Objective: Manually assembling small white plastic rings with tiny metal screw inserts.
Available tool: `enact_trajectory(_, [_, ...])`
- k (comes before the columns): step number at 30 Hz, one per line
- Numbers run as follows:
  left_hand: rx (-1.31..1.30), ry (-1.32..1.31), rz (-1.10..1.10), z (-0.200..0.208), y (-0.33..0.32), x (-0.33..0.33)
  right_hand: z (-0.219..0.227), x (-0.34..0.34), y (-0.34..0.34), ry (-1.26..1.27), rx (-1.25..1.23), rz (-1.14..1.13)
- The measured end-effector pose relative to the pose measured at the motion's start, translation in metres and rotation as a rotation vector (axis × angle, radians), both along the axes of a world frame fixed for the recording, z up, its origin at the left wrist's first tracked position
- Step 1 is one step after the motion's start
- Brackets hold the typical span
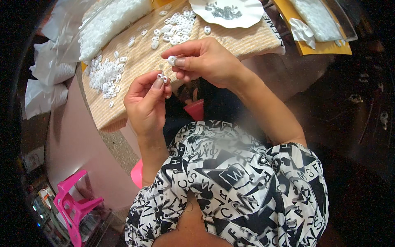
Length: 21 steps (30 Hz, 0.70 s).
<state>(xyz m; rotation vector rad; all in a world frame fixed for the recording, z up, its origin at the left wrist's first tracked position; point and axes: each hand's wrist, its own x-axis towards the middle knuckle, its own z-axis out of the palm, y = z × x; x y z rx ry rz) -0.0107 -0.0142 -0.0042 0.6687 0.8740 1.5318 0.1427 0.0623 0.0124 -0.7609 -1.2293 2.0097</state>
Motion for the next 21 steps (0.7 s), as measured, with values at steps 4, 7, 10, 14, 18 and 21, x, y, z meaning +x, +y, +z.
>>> enact_trajectory(4, [-0.018, 0.004, 0.044, 0.003, 0.001, 0.003, 0.008, 0.001, -0.001, -0.087, 0.098, -0.022])
enact_trajectory(7, [-0.015, 0.030, 0.040, 0.004, 0.001, 0.004, 0.006, 0.002, -0.001, -0.045, 0.123, -0.052])
enact_trajectory(10, [-0.019, 0.054, 0.050, 0.003, 0.000, 0.004, 0.012, 0.001, -0.004, -0.094, 0.143, -0.054])
enact_trajectory(14, [0.004, 0.059, 0.041, 0.002, 0.000, 0.005, 0.015, -0.001, -0.007, -0.109, 0.182, -0.054])
enact_trajectory(18, [0.018, 0.073, 0.040, 0.002, 0.000, 0.005, 0.016, -0.002, -0.008, -0.120, 0.226, -0.080])
enact_trajectory(21, [0.019, 0.087, 0.035, 0.002, -0.001, 0.005, 0.016, -0.002, -0.009, -0.144, 0.252, -0.087])
